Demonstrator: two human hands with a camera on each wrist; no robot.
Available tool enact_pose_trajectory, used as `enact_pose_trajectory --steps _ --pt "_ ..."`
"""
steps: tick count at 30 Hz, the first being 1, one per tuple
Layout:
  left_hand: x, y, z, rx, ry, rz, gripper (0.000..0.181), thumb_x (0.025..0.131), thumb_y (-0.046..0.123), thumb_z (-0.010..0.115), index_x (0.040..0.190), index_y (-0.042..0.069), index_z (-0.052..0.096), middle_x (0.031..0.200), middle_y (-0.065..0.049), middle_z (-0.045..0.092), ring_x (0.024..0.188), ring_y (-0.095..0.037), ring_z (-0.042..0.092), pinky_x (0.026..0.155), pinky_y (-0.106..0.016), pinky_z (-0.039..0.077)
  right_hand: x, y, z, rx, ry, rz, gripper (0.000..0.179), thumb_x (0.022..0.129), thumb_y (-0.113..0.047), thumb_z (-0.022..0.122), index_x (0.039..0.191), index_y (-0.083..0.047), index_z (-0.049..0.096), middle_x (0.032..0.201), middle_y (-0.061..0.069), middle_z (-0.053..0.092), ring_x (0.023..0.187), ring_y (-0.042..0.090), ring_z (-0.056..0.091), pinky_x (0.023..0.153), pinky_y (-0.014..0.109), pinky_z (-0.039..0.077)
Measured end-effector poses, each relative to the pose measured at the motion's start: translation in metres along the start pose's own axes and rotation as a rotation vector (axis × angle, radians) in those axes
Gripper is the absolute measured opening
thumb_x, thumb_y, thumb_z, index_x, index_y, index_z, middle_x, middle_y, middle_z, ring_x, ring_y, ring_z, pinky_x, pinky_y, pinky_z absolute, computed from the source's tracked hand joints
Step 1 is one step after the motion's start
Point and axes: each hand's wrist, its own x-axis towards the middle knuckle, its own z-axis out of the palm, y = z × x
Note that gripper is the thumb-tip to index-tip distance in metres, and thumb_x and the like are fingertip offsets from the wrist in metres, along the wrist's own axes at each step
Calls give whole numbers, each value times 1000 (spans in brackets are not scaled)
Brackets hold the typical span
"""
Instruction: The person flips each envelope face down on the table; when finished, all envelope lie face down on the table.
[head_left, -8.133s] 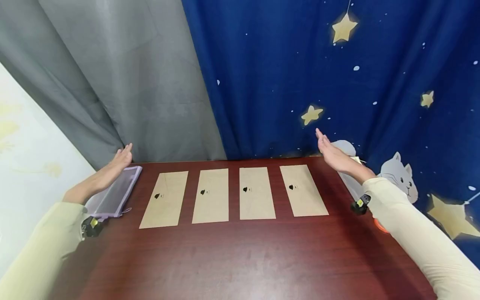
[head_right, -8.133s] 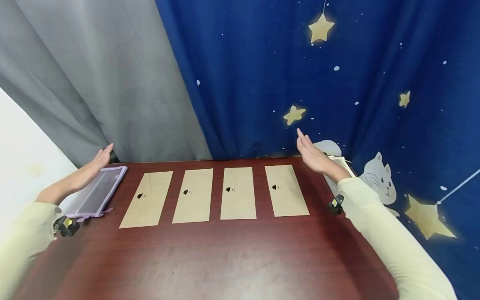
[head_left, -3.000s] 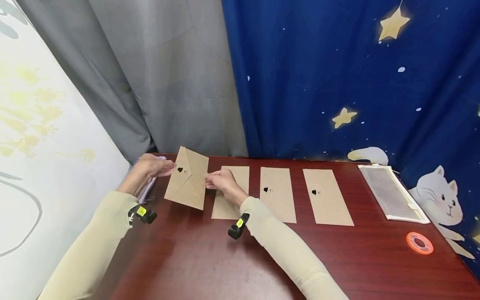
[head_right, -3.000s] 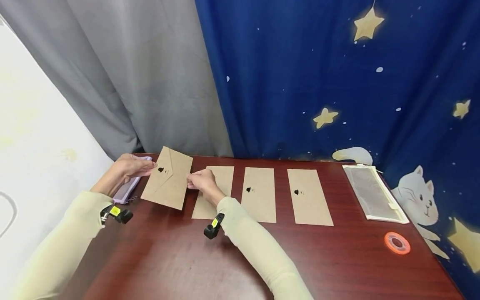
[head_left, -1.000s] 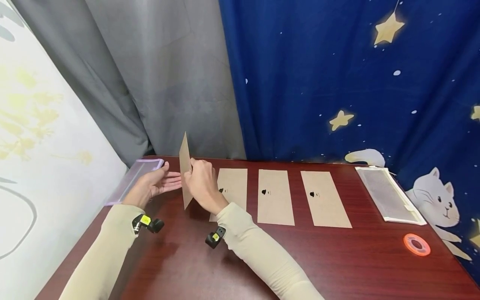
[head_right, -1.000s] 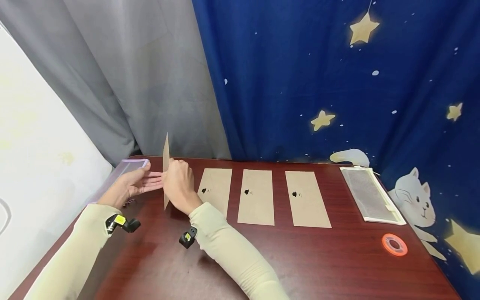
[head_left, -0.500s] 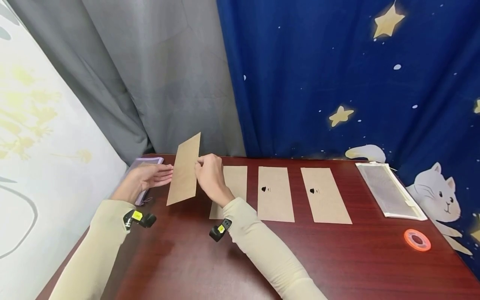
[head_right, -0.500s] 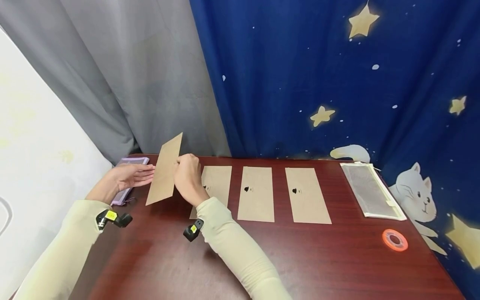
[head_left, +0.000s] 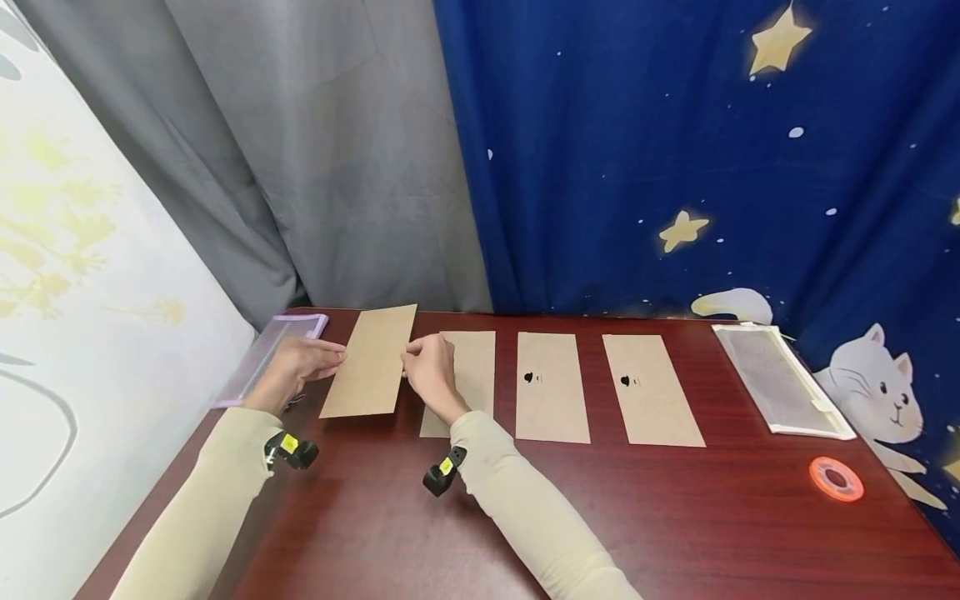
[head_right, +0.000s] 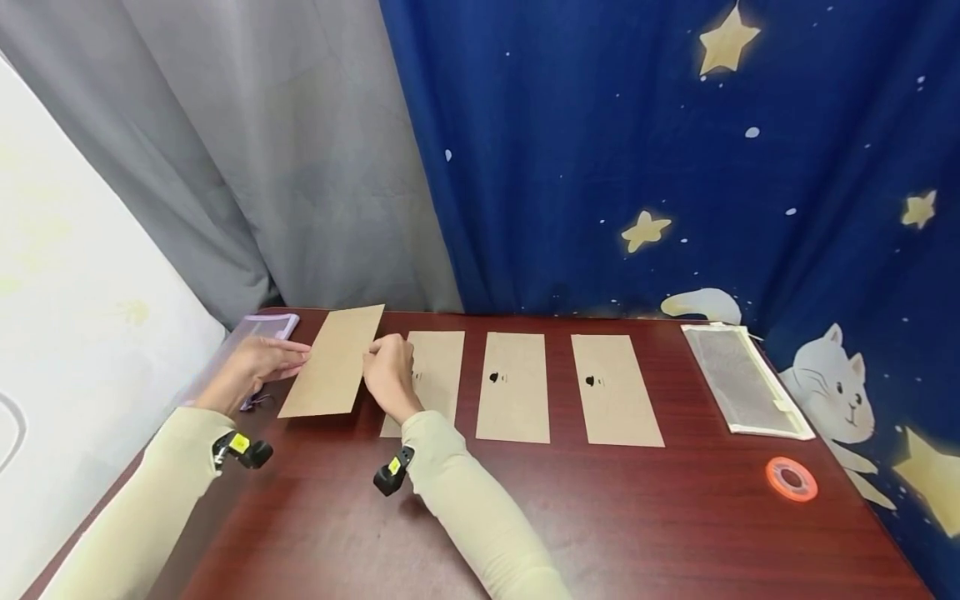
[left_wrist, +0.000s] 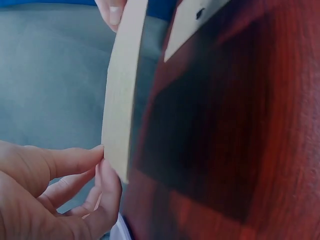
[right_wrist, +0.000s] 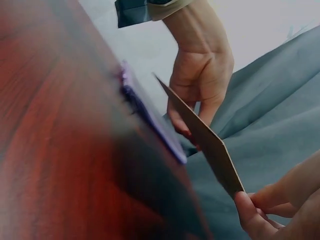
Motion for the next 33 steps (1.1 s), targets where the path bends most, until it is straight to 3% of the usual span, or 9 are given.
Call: enact_pose_trajectory --steps 5,8,12,15,19,23,27,33 --pt "2 -10 1 15 61 53 41 91 -9 62 128 -25 52 71 15 71 69 3 68 69 -17 62 -1 10 10 -35 -16 36 11 92 -3 69 94 -2 80 77 8 77 56 8 68 51 15 49" --pt "6 -15 1 56 108 76 35 90 -9 64 121 -25 58 68 14 71 65 5 66 66 -17 62 -2 13 16 -68 -40 42 22 93 -3 67 72 -6 76 64 2 72 47 2 54 45 15 38" --pt "13 -19 1 162 172 74 28 88 -7 66 112 -22 65 66 12 70 59 5 63 61 -14 60 -2 17 21 -119 -82 21 48 92 0 64 48 -12 47 45 -5 48 41 5 30 42 18 19" --pt "16 -22 3 237 185 67 26 87 -7 66 109 -21 67 67 9 70 57 4 61 59 -14 59 -3 20 24 -157 -89 -2 56 89 3 62 45 -16 33 42 -9 30 41 6 21 42 18 14" --pt "17 -27 6 285 193 74 26 86 -8 65 108 -22 67 68 1 73 57 2 62 57 -15 59 -2 23 27 -202 -96 -19 56 84 7 61 46 -17 27 46 -9 17 46 7 13 43 18 10" --pt "15 -29 6 378 227 109 23 84 -5 65 102 -18 71 67 -2 73 55 1 61 54 -15 56 -1 22 30 -243 -121 -11 55 82 8 58 47 -17 24 49 -9 13 49 7 10 44 19 8" --pt "13 -28 8 498 294 123 16 83 2 69 91 -9 76 58 3 69 50 2 59 49 -13 50 1 18 32 -276 -133 16 54 81 9 57 48 -17 23 51 -8 12 49 8 11 43 20 11" --pt "12 -28 12 611 358 114 14 81 5 73 90 -5 78 60 -2 72 50 0 59 51 -15 48 4 15 38 -356 -169 32 47 83 6 60 49 -16 36 51 -4 27 50 13 30 45 21 29"
